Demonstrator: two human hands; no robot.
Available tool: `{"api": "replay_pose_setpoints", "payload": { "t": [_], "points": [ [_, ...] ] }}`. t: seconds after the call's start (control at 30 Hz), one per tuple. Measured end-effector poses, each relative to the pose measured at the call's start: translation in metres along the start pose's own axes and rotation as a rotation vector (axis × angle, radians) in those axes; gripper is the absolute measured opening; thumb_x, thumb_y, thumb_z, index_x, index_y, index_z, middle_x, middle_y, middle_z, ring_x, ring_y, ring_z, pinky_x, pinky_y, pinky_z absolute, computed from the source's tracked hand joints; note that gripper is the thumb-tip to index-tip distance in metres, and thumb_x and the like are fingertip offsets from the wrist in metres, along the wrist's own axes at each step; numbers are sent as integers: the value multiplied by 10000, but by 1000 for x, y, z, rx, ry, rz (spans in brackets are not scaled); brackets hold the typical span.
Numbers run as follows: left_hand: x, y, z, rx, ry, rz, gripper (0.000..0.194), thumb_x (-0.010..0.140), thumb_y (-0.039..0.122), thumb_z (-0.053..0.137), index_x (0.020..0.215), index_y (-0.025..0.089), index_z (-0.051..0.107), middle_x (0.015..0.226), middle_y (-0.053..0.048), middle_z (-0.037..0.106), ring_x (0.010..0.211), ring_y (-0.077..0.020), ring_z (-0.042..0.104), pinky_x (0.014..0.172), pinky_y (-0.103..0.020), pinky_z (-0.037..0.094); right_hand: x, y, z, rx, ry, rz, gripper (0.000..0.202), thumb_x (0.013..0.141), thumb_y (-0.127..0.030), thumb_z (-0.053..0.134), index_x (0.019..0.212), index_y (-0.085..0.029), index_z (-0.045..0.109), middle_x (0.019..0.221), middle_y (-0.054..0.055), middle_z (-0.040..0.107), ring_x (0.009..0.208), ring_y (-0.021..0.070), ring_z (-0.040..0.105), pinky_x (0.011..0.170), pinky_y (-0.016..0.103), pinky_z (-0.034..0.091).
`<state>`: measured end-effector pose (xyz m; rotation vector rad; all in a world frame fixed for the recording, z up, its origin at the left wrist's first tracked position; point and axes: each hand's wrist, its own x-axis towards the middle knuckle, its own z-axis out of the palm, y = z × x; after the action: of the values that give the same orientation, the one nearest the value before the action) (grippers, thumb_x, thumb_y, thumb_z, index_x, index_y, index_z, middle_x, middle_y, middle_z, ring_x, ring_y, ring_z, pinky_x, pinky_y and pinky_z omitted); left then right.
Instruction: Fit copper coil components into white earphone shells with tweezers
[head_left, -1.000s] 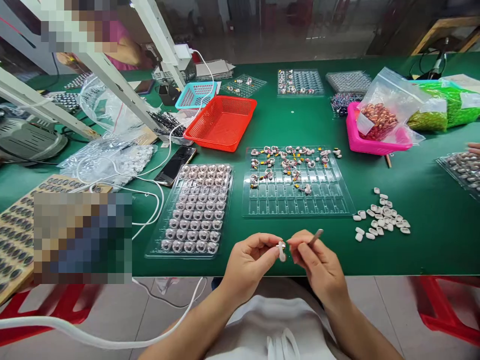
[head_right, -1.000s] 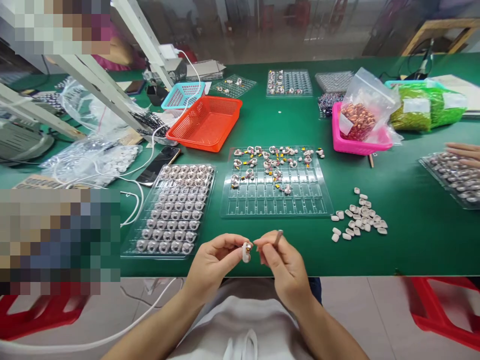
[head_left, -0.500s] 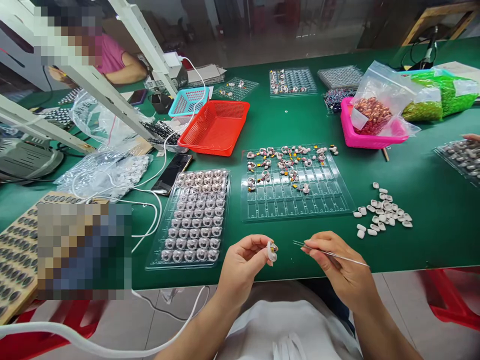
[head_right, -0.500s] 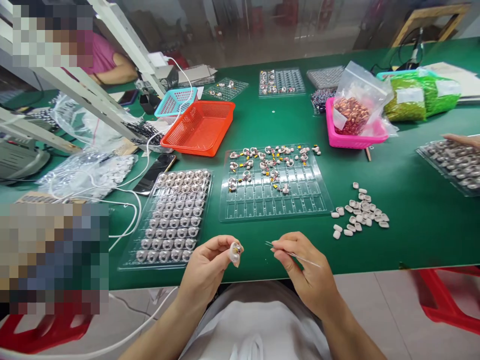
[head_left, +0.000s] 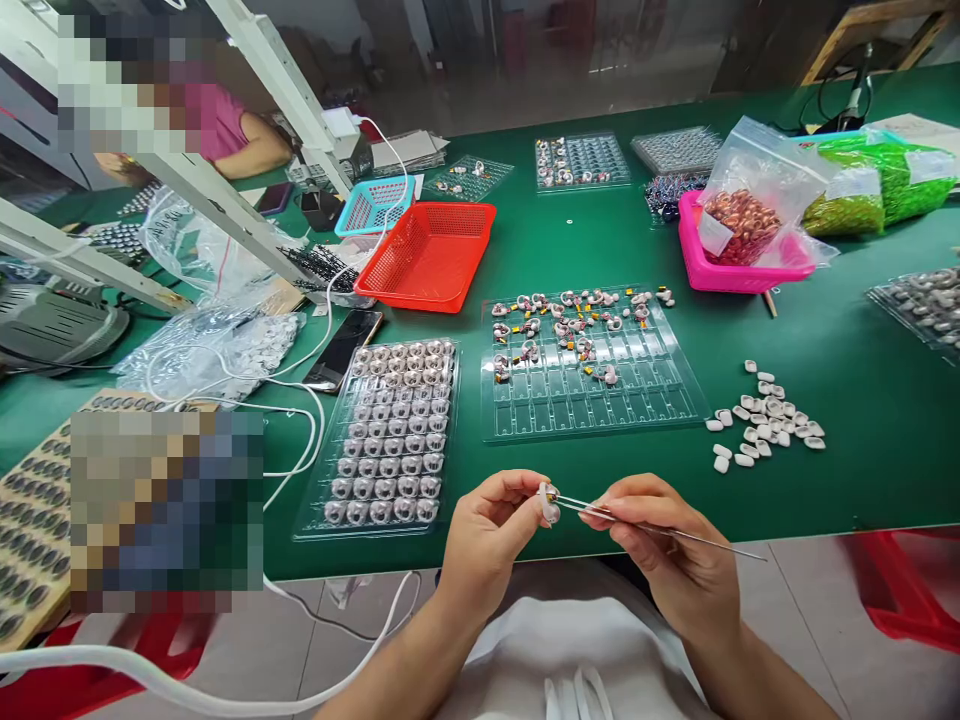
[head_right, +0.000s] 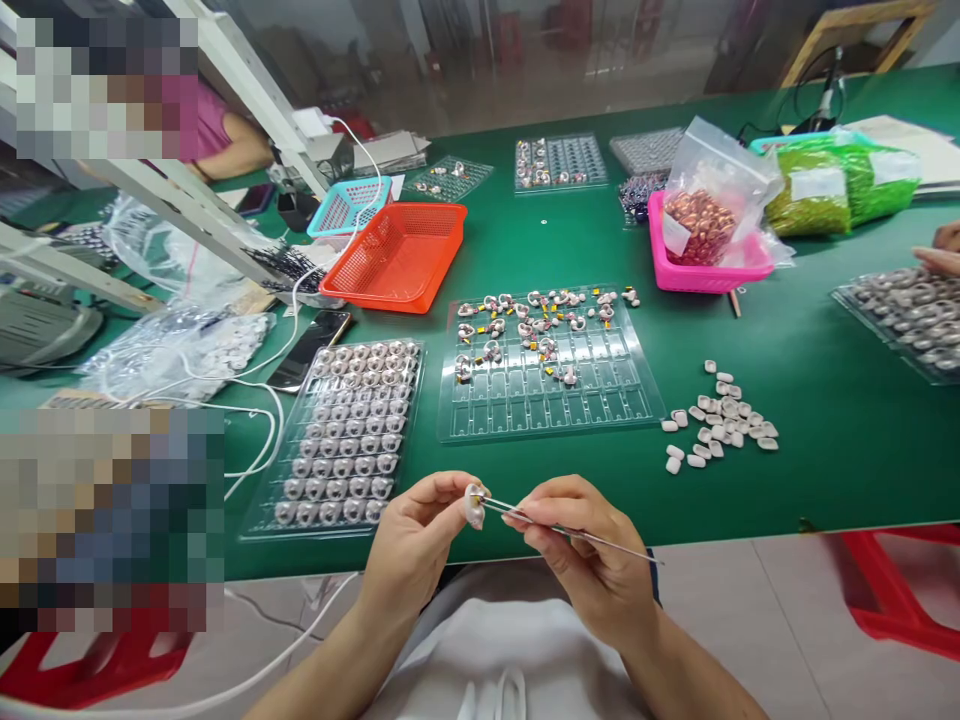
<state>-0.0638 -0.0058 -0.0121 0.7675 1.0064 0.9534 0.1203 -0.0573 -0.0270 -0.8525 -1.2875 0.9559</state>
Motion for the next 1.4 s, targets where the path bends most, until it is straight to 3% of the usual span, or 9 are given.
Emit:
{"api": "replay_pose_setpoints", "payload": {
  "t": [0.27, 0.4, 0.67, 0.83, 0.97, 1.03, 1.13, 1.2, 1.4],
  "points": [
    [1, 2, -1, -8, -22, -39, 86, 759, 227, 816, 817, 175, 780, 742, -12, 741, 641, -92, 627, 630, -173, 501, 6, 1, 2, 163, 40, 89, 306, 967, -51, 549, 1151, -251, 689, 1033, 67, 665, 929, 193, 696, 774, 349, 648],
    [1, 3, -1, -12, -46, -95, 97, 746, 225, 823, 806, 163, 780, 743, -21, 740, 627, -94, 624, 615, -179, 500, 14, -1, -6, 156, -14, 94, 270, 969, -83, 561, 1129, -255, 694, 971, 62, 676, 885, 192, 694, 739, 344, 636],
    [3, -2, -4, 67, -84, -153, 161, 763, 238, 806, 908, 169, 790, 782, -38, 735, 663, -122, 623, 646, -222, 506, 31, -24, -28, -259, -378, -83, 351, 951, -54, 528, 1210, -267, 632, 1019, 61, 698, 863, 168, 678, 716, 279, 568],
    [5, -7, 2, 167, -103, -124, 113, 789, 248, 767, 858, 160, 782, 746, -33, 724, 653, -125, 604, 655, -229, 499, 37, -41, -26, -480, -565, -56, 227, 988, -142, 478, 1037, -238, 678, 857, 18, 687, 722, 148, 641, 614, 228, 514],
    [12, -6, 13, 253, -97, -87, 93, 787, 242, 734, 808, 154, 754, 728, -24, 697, 646, -126, 576, 644, -228, 484, 34, -35, -30, -507, -514, -115, 193, 998, -173, 466, 1088, -214, 632, 911, 57, 692, 797, 178, 643, 700, 287, 527],
    [19, -5, 18, 284, -94, -70, 91, 781, 241, 722, 792, 154, 744, 727, -21, 688, 632, -121, 556, 626, -222, 469, 32, -29, -40, -486, -376, -79, 178, 1003, -201, 479, 1132, -213, 600, 952, 71, 688, 867, 191, 649, 753, 311, 534],
    [33, -6, 24, 327, -89, -52, 104, 776, 254, 707, 780, 155, 737, 742, -25, 688, 618, -121, 543, 602, -223, 459, 36, -21, -60, -572, -74, 122, 193, 1030, -233, 435, 1123, -220, 604, 957, 59, 682, 879, 189, 662, 770, 309, 528],
    [42, -7, 27, 350, -87, -44, 110, 767, 259, 695, 760, 156, 733, 728, -25, 681, 599, -123, 536, 587, -229, 456, 49, -18, -71, -691, 20, 231, 223, 1043, -260, 410, 1137, -219, 608, 914, 48, 676, 844, 188, 666, 762, 307, 524],
    [53, -10, 29, 346, -79, -13, 111, 738, 259, 678, 720, 160, 725, 675, -22, 674, 565, -131, 542, 548, -231, 437, 108, 4, -77, -998, -238, 256, 224, 1009, -211, 431, 1054, -195, 649, 982, 66, 659, 864, 199, 645, 779, 315, 494]
  ]
}}
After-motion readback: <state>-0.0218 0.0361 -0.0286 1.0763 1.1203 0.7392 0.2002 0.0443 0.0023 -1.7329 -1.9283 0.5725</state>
